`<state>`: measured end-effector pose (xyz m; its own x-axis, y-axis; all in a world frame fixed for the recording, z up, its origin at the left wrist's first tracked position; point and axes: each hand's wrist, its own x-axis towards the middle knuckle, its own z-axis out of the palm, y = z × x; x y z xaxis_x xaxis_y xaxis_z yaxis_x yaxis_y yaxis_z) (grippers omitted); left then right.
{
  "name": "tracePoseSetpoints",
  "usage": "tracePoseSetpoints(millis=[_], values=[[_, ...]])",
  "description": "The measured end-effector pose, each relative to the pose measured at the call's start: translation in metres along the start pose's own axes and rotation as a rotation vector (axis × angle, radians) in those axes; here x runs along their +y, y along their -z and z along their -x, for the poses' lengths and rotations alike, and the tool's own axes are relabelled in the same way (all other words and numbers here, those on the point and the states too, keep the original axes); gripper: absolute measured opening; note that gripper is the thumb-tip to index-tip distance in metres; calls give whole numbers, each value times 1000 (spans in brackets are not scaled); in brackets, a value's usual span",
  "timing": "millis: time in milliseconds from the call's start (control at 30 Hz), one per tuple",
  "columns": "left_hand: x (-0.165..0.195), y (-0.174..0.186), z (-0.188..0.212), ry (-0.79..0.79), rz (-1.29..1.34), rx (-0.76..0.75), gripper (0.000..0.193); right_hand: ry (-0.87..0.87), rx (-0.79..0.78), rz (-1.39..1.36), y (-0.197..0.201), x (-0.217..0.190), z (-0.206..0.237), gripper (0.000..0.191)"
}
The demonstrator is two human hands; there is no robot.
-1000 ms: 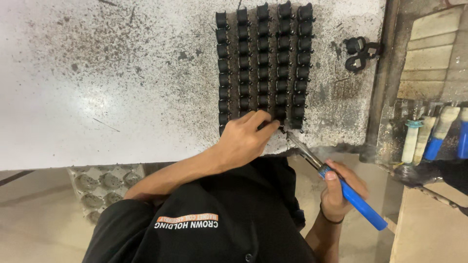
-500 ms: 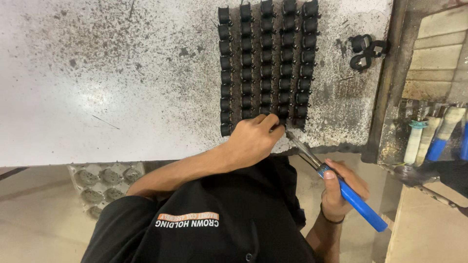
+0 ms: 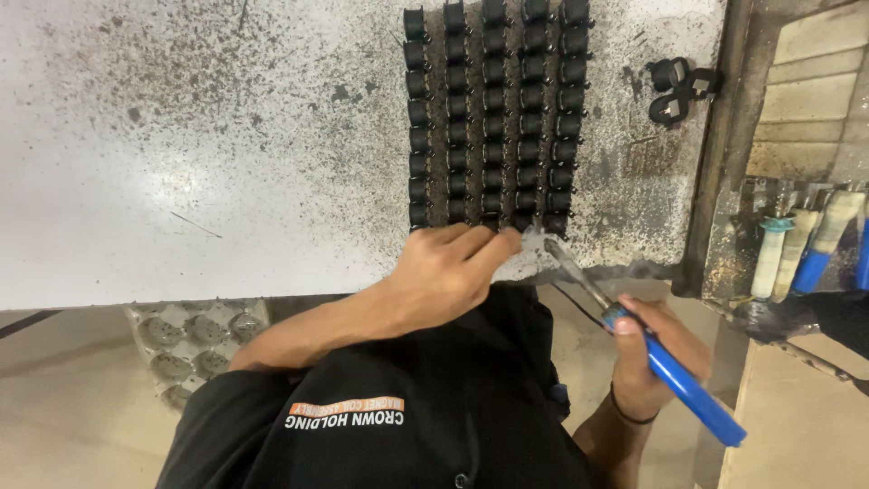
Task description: The person sorts small black plastic bobbin components from piles and trays on a workbench, arranging them in rows in a plastic tray. The person then uses a soldering iron to solder wire leads onto each component, working through the tray one part at a time while smoke rises from the solder joints.
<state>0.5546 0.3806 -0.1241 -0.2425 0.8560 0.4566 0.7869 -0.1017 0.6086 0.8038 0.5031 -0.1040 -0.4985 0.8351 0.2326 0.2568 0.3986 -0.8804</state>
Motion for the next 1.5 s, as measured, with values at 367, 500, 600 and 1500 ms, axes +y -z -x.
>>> tracePoseSetpoints(millis=[367, 500, 600, 1500], values=[[-14, -1, 21, 110, -64, -57, 37, 84, 5, 45, -20, 29, 30, 29], [-19, -11, 30, 100, -62, -52, 31, 46, -27, -38, -24, 22, 27, 29], [-20, -17, 31, 94, -51, -43, 30, 65, -53, 14, -26, 16, 22, 28], [-17, -25, 23, 63, -33, -158, 34, 205, -203, 143, -35, -21, -4, 20]])
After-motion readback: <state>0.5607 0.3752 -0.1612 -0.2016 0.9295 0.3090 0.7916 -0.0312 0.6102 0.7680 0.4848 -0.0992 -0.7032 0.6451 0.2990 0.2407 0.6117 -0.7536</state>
